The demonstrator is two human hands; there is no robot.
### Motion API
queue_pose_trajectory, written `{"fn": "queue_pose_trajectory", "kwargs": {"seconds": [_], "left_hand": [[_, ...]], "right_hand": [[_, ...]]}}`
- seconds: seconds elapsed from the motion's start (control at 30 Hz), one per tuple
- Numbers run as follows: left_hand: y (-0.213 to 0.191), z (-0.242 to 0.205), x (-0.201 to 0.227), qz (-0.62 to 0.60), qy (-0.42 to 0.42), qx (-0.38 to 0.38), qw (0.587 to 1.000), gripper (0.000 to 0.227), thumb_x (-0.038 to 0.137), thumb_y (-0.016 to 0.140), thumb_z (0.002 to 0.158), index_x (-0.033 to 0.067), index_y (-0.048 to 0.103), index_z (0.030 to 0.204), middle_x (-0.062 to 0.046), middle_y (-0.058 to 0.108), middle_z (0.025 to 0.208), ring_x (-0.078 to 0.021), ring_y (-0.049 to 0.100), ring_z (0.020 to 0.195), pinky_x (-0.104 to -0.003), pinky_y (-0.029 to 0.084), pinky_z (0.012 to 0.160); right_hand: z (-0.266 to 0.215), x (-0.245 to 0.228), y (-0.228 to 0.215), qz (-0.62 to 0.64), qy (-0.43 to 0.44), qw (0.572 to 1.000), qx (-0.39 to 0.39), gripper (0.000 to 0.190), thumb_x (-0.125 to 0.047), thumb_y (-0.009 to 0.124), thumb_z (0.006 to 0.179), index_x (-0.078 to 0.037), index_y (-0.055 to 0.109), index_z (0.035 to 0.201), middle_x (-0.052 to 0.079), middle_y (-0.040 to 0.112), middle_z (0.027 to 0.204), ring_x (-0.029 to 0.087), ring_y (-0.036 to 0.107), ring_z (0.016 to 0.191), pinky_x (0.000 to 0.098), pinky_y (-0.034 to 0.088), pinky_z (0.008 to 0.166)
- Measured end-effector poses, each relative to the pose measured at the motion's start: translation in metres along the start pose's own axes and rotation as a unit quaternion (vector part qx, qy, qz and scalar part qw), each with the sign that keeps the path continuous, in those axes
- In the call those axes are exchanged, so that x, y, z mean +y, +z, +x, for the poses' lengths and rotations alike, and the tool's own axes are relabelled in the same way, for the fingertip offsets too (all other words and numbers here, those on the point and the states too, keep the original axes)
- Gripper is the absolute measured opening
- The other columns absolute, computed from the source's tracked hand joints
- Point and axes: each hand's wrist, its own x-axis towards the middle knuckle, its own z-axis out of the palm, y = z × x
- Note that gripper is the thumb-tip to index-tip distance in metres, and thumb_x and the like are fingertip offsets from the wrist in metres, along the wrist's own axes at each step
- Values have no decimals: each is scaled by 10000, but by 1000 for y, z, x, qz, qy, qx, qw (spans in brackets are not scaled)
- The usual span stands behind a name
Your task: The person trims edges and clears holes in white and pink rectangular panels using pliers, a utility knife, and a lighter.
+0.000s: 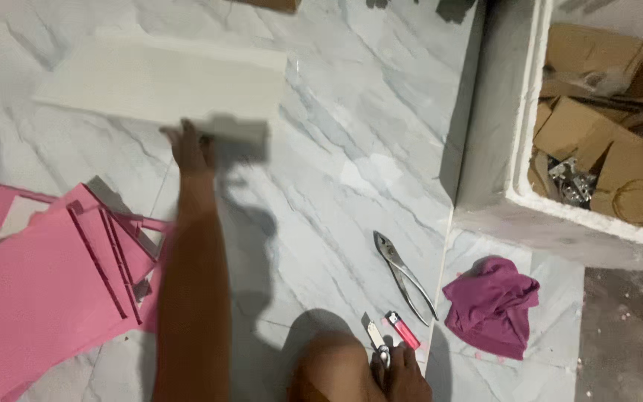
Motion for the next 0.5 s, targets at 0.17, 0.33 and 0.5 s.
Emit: {"fn": "queue_pose_trajectory", "kwargs": {"seconds": [0.17, 0.33, 0.5], "left_hand": [[19, -22, 34, 197, -224, 107, 948, 593, 554, 388, 988, 216, 627, 1413, -8, 598, 1429, -226, 582, 1199, -539, 527, 1043], [-122, -154, -11, 300, 34, -159, 940, 484, 121, 458, 1026, 171, 365, 1498, -66, 381, 1499, -298, 619, 1213, -339, 503, 729], [-133, -407, 128, 591, 70, -200, 778, 462, 357, 519, 1016, 86, 654, 1364, -122, 665, 1385, -292, 607, 1300, -430, 476, 1077]], "right_hand": [[0, 7, -4, 18, -71, 997, 23, 606, -624, 593, 841, -370, 538, 1389, -19, 599, 1347, 292, 698, 1076, 563, 592, 634], [9, 4, -36, 31, -46, 985, -162, 434, -509, 520, 931, -275, 479, 1294, 22, 501, 1360, 368, 659, 1080, 609, 547, 796], [12, -14, -63, 83, -54, 982, -161, 543, -564, 443, 974, -186, 435, 1364, 118, 535, 1326, 402, 627, 1137, 626, 540, 763]]}}
